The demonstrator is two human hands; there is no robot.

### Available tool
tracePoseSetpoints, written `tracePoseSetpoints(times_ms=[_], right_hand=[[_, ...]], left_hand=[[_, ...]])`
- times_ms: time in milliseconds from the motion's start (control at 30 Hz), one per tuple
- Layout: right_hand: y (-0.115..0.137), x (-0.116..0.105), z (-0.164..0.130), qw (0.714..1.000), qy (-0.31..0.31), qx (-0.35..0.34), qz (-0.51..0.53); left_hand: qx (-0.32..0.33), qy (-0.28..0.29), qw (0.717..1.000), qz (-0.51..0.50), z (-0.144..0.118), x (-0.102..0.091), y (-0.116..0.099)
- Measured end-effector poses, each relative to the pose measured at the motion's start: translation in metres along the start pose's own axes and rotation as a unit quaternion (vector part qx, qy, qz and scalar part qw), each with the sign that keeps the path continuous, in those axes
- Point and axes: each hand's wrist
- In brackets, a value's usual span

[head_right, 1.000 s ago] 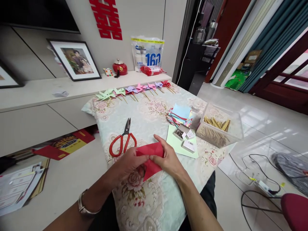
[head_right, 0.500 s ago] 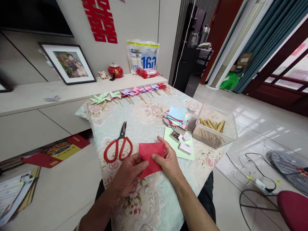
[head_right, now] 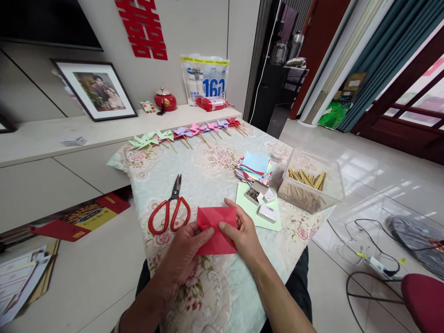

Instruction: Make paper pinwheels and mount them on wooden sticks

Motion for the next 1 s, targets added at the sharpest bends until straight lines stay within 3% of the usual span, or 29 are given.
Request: tracePoseSetpoints(times_ms=[167,467,733,867,1000], right_hand=[[0.000,-0.001,-0.002,1.000,-0.006,0.006,0.027],[-0.003,-0.002,-0.003,0.999,0.006,-0.011,-0.030],[-0.005,-0.003,-0.002,0.999,-0.002,-0.031,-0.044],[-0.007,-0.008,-0.001,0.990,-0.082,-0.106,-0.050],[-0.004,-0.009,-0.004,0.953,-0.164,-0.210,-0.143]], left_hand=[[-0.006,-0.013,1.000,0.010,0.001,0.001,0.000],[0.011,-0.005,0.997,0.071,0.005,-0.007,0.008],[0.010,-0.003,0.998,0.055,0.004,-0.002,0.005],[0.011,-0.039,0.999,0.036,0.006,-0.002,-0.007],[0.028,-0.054,0.997,0.039,0.011,-0.006,-0.019]])
Point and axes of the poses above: each hand's wrist, its own z-axis towards the middle knuckle, its own x-axis out of the palm, y = z × x, and after that the axes turned 13 degrees about -z, right-handed
